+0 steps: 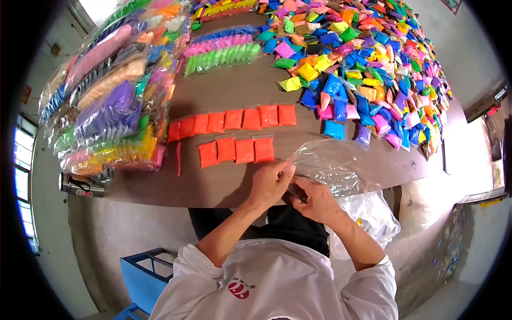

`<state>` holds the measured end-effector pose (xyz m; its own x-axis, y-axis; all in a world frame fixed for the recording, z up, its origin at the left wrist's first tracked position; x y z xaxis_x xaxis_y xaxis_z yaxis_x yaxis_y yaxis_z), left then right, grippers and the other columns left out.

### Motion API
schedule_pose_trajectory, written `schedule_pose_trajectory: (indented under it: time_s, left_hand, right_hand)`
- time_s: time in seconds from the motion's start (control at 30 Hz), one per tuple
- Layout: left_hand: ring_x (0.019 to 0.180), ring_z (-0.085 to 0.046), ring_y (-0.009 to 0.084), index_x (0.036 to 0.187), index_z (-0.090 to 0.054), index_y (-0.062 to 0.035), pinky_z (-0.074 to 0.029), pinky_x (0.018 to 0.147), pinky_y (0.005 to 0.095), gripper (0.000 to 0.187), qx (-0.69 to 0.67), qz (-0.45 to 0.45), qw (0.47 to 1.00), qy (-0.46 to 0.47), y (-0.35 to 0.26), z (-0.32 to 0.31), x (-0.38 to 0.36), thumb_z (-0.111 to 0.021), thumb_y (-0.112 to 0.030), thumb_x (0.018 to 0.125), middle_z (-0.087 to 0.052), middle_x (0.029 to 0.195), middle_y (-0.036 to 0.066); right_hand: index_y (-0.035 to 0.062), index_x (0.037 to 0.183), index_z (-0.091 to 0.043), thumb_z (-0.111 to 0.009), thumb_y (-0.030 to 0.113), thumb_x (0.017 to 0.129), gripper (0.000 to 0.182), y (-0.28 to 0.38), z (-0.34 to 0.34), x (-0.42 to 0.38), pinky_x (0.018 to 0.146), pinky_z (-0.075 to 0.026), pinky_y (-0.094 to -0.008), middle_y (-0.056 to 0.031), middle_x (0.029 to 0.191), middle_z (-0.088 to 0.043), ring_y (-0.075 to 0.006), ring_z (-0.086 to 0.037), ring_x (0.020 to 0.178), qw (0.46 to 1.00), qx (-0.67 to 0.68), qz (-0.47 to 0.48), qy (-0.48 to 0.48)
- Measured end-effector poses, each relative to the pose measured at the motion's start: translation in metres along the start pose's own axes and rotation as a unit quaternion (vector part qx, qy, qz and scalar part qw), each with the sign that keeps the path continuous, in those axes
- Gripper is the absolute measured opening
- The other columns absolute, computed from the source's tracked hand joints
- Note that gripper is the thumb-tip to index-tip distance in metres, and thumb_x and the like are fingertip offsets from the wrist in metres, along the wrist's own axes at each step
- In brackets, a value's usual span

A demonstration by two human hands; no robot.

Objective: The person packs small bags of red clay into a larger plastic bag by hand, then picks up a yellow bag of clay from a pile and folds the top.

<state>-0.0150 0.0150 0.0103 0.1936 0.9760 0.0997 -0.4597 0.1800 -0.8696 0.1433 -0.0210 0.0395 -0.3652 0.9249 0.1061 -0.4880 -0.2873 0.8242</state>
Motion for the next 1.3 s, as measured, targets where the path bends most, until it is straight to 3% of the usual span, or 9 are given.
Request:
schedule_pose_trajectory:
  time_s: [0.2, 0.33, 0.4, 0.57, 0.73, 0.87, 0.93, 1.1, 1.3]
  left_hand:
    - [0.064, -0.059, 0.0271, 0.093, -0.064, -0.0003, -0.046, 0.061, 0.0375, 0.036, -0.012, 0.021, 1.0, -0.016, 0.0, -0.005, 0.0, -0.057, -0.035, 0.099, -0.061, 0.074, 0.016]
    - [0.066, -0.063, 0.0324, 0.092, -0.066, -0.0014, -0.048, 0.061, 0.04, 0.039, 0.02, 0.044, 0.999, -0.011, -0.002, -0.008, 0.002, -0.056, -0.038, 0.098, -0.063, 0.074, 0.018]
    - [0.067, -0.064, 0.0363, 0.09, -0.066, -0.0025, -0.048, 0.061, 0.0428, 0.04, 0.027, 0.03, 0.999, -0.034, -0.004, -0.012, 0.002, -0.055, -0.04, 0.098, -0.062, 0.072, 0.019]
    - [0.068, -0.063, 0.0388, 0.085, -0.065, -0.003, -0.047, 0.062, 0.0461, 0.043, 0.024, 0.037, 0.998, -0.048, -0.005, -0.011, 0.003, -0.053, -0.042, 0.099, -0.061, 0.071, 0.02]
    - [0.071, -0.064, 0.0412, 0.084, -0.065, -0.0021, -0.048, 0.063, 0.0494, 0.046, 0.044, 0.03, 0.998, -0.031, -0.007, -0.014, 0.002, -0.051, -0.043, 0.1, -0.065, 0.076, 0.021]
    - [0.073, -0.065, 0.0418, 0.081, -0.066, -0.0025, -0.05, 0.065, 0.0499, 0.04, 0.027, 0.099, 0.994, 0.036, -0.006, -0.018, 0.003, -0.054, -0.037, 0.098, -0.066, 0.077, 0.021]
    - [0.075, -0.065, 0.0414, 0.083, -0.067, -0.0039, -0.052, 0.066, 0.0489, 0.034, 0.105, -0.016, 0.994, -0.008, -0.002, -0.032, -0.001, -0.057, -0.034, 0.093, -0.068, 0.08, 0.02]
    - [0.073, -0.068, 0.0349, 0.083, -0.068, -0.0084, -0.054, 0.062, 0.0453, 0.015, 0.098, -0.072, 0.987, -0.105, -0.015, -0.045, -0.006, -0.071, -0.022, 0.077, -0.068, 0.077, 0.014]
    - [0.071, -0.067, 0.0338, 0.083, -0.067, -0.0067, -0.053, 0.061, 0.0454, 0.014, 0.106, -0.103, 0.987, -0.057, -0.005, -0.046, -0.007, -0.071, -0.018, 0.076, -0.067, 0.075, 0.014]
  right_hand:
    - [0.0052, 0.117, -0.063, -0.063, -0.001, 0.079, 0.039, -0.007, -0.007, -0.007, 0.075, -0.054, -0.0435, -0.0175, 0.093, -0.066, -0.038, -0.065, 0.087, 0.997, 0.045, -0.011, -0.058]
    - [0.0021, 0.116, -0.065, -0.065, -0.003, 0.079, 0.037, -0.018, -0.013, -0.011, 0.075, -0.054, -0.0402, -0.0195, 0.104, -0.066, -0.0368, -0.066, 0.087, 0.998, 0.028, -0.049, -0.035]
    - [0.0031, 0.112, -0.068, -0.063, -0.005, 0.077, 0.037, -0.013, -0.017, -0.008, 0.074, -0.053, -0.0393, -0.0191, 0.105, -0.066, -0.0359, -0.065, 0.088, 0.997, -0.056, 0.049, 0.01]
    - [0.0038, 0.105, -0.069, -0.065, -0.002, 0.073, 0.033, -0.003, -0.01, 0.0, 0.075, -0.054, -0.0428, -0.0175, 0.1, -0.064, -0.0373, -0.064, 0.088, 0.999, 0.026, -0.045, -0.002]
    - [0.0044, 0.101, -0.07, -0.07, 0.01, 0.076, 0.026, 0.016, 0.006, -0.001, 0.073, -0.055, -0.0435, -0.0169, 0.096, -0.067, -0.0367, -0.066, 0.081, 0.987, -0.156, -0.008, 0.038]
    - [0.0034, 0.096, -0.072, -0.071, 0.005, 0.08, 0.016, 0.064, 0.033, 0.005, 0.07, -0.054, -0.0421, -0.014, 0.088, -0.068, -0.0349, -0.066, 0.079, 0.983, -0.06, 0.045, -0.169]
    - [0.0043, 0.098, -0.072, -0.071, 0.003, 0.081, 0.017, 0.078, 0.036, 0.024, 0.07, -0.054, -0.0418, -0.0137, 0.09, -0.068, -0.0349, -0.065, 0.079, 0.977, -0.077, 0.095, -0.172]
    - [0.0022, 0.104, -0.066, -0.068, 0.006, 0.083, 0.022, 0.057, 0.008, 0.091, 0.075, -0.054, -0.0442, -0.0158, 0.094, -0.067, -0.0364, -0.065, 0.088, 0.967, -0.194, 0.162, -0.02]
    - [0.0018, 0.11, -0.063, -0.074, 0.013, 0.078, 0.035, 0.027, -0.027, 0.133, 0.09, -0.052, -0.0462, -0.0164, 0.107, -0.067, -0.0354, -0.064, 0.105, 0.926, -0.346, 0.117, 0.091]
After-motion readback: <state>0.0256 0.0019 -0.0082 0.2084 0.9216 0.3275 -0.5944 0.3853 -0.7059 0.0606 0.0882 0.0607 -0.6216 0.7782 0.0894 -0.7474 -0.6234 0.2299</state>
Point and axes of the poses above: each hand's wrist, its own x-axis towards the middle knuckle, its own z-axis out of the back of the hand, y = z × x, the point moved 2 cm from there along x, towards the middle knuckle
